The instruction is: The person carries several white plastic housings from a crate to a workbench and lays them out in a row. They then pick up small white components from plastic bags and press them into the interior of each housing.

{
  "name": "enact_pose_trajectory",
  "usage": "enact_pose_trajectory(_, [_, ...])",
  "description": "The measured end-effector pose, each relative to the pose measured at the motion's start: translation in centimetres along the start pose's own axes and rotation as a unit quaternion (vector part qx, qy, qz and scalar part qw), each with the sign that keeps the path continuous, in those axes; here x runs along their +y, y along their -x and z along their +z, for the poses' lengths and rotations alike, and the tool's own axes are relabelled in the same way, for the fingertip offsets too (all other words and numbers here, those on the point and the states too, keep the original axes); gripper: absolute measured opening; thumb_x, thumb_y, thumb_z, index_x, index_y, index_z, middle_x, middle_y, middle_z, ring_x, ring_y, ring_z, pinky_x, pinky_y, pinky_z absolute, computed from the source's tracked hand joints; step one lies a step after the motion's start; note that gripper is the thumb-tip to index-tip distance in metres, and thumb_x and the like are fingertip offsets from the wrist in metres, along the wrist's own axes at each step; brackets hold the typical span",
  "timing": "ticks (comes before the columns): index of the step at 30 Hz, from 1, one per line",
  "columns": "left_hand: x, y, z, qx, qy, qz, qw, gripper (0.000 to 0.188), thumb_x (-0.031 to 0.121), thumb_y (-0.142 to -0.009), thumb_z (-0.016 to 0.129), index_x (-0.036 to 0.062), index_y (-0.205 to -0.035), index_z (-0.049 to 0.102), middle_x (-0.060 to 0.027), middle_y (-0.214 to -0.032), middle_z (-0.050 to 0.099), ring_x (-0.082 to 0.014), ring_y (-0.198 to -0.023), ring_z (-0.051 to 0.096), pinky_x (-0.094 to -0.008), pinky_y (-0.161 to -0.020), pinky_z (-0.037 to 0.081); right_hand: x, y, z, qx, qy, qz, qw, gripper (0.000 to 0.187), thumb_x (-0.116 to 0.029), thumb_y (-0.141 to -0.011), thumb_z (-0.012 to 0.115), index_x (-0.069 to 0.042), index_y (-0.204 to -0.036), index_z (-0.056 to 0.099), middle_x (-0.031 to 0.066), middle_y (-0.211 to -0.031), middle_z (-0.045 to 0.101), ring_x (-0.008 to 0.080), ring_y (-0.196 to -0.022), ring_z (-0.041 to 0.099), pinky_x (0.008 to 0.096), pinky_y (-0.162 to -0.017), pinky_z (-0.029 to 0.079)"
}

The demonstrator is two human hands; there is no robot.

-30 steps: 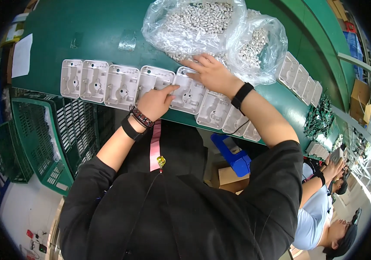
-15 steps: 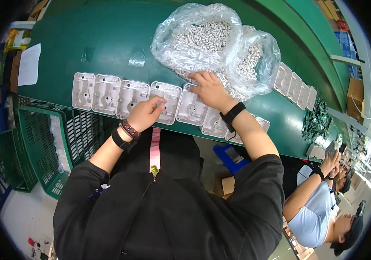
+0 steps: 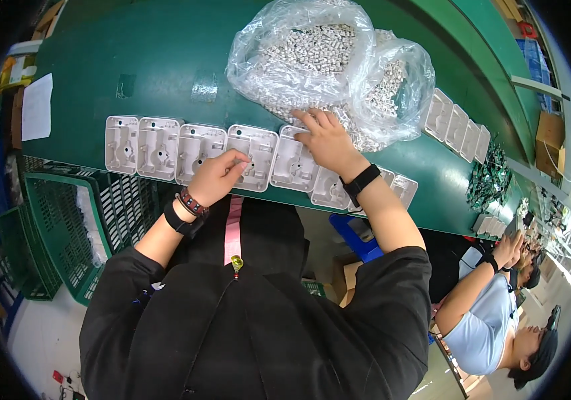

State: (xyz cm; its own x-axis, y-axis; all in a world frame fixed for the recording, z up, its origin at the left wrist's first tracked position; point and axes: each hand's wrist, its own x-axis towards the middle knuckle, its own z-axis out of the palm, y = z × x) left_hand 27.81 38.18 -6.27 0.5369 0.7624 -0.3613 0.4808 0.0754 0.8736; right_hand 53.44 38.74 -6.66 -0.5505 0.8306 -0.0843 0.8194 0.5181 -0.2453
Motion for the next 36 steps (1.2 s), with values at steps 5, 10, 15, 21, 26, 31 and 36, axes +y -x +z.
enact_pose_trajectory(5, [0.7,-0.8,-1.6,-0.071,0.295,-0.128,0.944,0.030,0.029,-0.090,0.036,0.0042,-0.096,0.052,0.0003,-0.050,0.042,-0.0081,-0.041,0.036,-0.0210,-0.038,0.027,-0.7,-0.2,-0.1,0.001,0.035,0.010,0.999,0.020,-0.009,-0.067,0.053,-0.013,-0.083,0.063,0.0037,-0.118,0.043,0.0239,-0.105,0.040,0.0328,-0.087,0.034])
enact_pose_trajectory(10, [0.5,-1.0,-2.7,-0.091,0.481,-0.170,0.855,0.051,0.044,-0.091,0.023,0.0019,-0.100,0.050,0.0003,-0.055,0.041,-0.0048,-0.041,0.030,-0.0183,-0.037,0.023,-1.8,-1.2,-1.1,0.026,0.008,0.055,0.998,0.020,-0.008,-0.067,0.055,-0.012,-0.085,0.062,0.0048,-0.110,0.047,0.0250,-0.100,0.043,0.0340,-0.083,0.036])
enact_pose_trajectory(15, [0.2,-0.9,-3.7,-0.130,0.451,-0.141,0.872,0.063,0.053,-0.087,0.016,0.0011,-0.104,0.048,-0.0003,-0.059,0.044,-0.0052,-0.043,0.034,-0.0177,-0.038,0.024,-8.6,-3.5,-2.6,0.146,-0.157,0.135,0.967,0.022,-0.007,-0.064,0.059,-0.011,-0.086,0.060,0.0061,-0.098,0.050,0.0261,-0.090,0.046,0.0346,-0.077,0.036])
enact_pose_trajectory(21, [1.4,-0.7,-3.2,-0.050,0.462,-0.145,0.873,0.073,0.062,-0.083,0.014,0.0030,-0.108,0.048,0.0003,-0.076,0.052,-0.0067,-0.059,0.047,-0.0172,-0.046,0.034,-15.5,-6.2,-3.5,0.167,-0.247,0.181,0.937,0.017,-0.011,-0.064,0.062,-0.008,-0.080,0.055,0.0059,-0.083,0.050,0.0256,-0.080,0.047,0.0348,-0.070,0.036])
enact_pose_trajectory(26, [-0.8,0.6,-3.3,-0.132,0.456,-0.200,0.857,0.075,0.065,-0.080,0.014,0.0049,-0.109,0.048,0.0003,-0.087,0.053,-0.0071,-0.073,0.050,-0.0174,-0.054,0.038,-16.9,-6.3,-1.9,0.161,-0.255,0.224,0.927,0.017,-0.010,-0.063,0.063,-0.007,-0.078,0.055,0.0045,-0.080,0.050,0.0244,-0.076,0.047,0.0340,-0.068,0.037])
enact_pose_trajectory(31, [-2.4,1.3,-3.0,-0.138,0.448,-0.219,0.856,0.075,0.066,-0.080,0.013,0.0054,-0.107,0.049,0.0009,-0.079,0.052,-0.0058,-0.065,0.048,-0.0168,-0.050,0.035,-17.6,-5.9,-0.3,0.223,-0.297,0.185,0.910,0.011,-0.004,-0.067,0.060,-0.005,-0.075,0.052,0.0067,-0.077,0.050,0.0253,-0.072,0.050,0.0338,-0.063,0.039])
enact_pose_trajectory(36, [-2.9,0.9,-3.6,-0.200,0.398,-0.185,0.876,0.063,0.059,-0.084,0.017,0.0070,-0.095,0.051,0.0033,-0.064,0.045,-0.0041,-0.051,0.039,-0.0163,-0.043,0.027,-17.4,-5.3,0.1,0.222,-0.395,0.258,0.853,0.012,0.002,-0.072,0.056,-0.002,-0.083,0.051,0.0091,-0.077,0.051,0.0229,-0.069,0.054,0.0299,-0.059,0.043])
